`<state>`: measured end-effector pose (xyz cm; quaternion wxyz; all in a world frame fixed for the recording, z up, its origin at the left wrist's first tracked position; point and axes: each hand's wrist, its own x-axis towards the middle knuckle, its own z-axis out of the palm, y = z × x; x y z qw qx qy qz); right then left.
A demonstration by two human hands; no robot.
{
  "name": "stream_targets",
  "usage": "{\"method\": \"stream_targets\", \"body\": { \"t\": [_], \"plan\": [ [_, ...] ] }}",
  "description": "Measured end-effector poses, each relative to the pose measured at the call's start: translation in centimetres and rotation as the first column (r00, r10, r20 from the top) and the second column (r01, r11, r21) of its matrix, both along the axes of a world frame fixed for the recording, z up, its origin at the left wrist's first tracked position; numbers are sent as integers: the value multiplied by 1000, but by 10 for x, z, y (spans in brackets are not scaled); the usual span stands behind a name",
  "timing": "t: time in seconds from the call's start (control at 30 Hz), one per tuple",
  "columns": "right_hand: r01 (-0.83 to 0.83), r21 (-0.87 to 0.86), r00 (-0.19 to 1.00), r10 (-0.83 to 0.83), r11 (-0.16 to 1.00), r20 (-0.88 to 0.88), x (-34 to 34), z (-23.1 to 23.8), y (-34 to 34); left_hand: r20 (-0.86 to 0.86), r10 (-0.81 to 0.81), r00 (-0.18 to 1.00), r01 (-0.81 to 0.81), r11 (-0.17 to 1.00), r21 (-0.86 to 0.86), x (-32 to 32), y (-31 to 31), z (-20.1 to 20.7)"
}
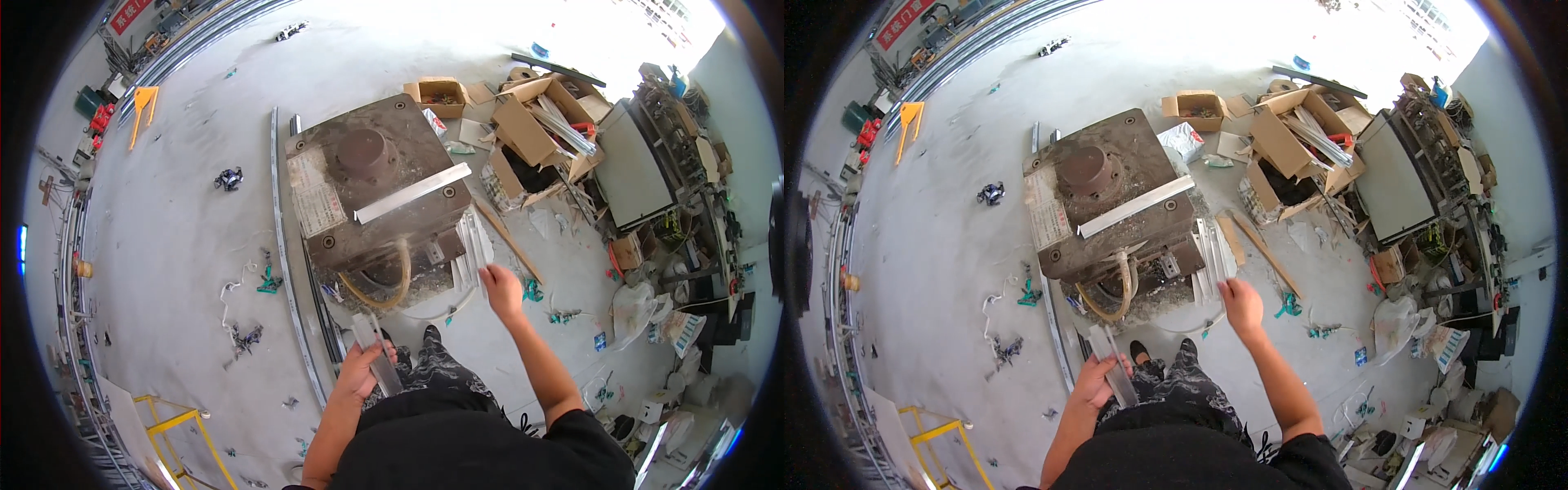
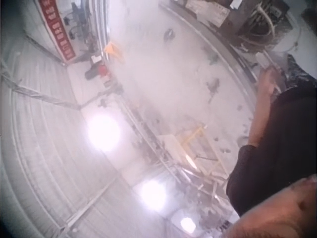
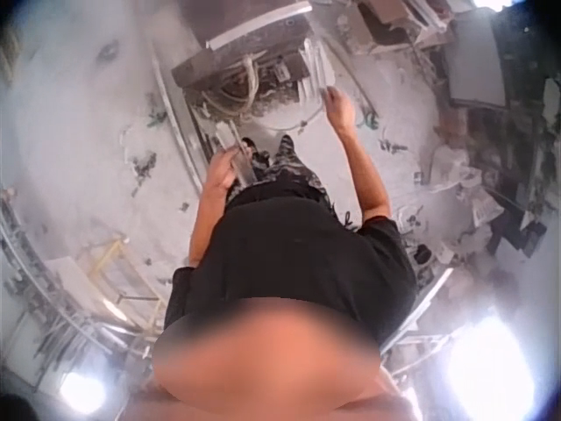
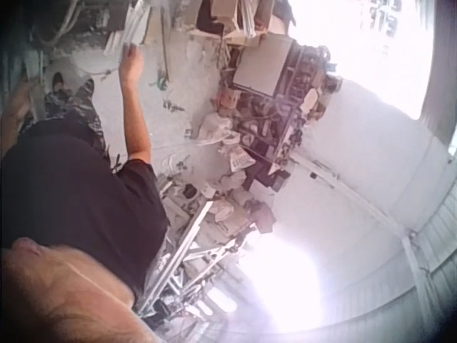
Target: The person picks up several metal strips from a box and then clears a work area by moving a long metal piece aside. They then move around a large metal fabrication machine while holding the strips and eventually pick up a handheld control device.
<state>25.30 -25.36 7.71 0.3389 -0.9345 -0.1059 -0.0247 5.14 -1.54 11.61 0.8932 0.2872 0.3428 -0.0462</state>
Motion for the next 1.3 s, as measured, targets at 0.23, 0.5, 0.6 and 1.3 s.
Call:
{"method": "stream_targets", "body": {
  "t": [0.23,0.5,0.6,1.3],
  "plan": [
    [-235,87,937,249,968,-243,-67,54,30,-19,-8,1000,8,1000,-2,16,-15,-7],
    [-305,283,806,405,909,-432,-122,35,63,-13,23,1000,-23,999,41,22,-20,-11],
    [-181,334,848,319,925,-423,-104,30,57,-13,73,997,-73,997,-11,20,-15,-11],
    [-78,448,882,271,891,-385,-69,-21,96,-157,198,967,-193,980,48,-11,-29,-25]
  ]
}}
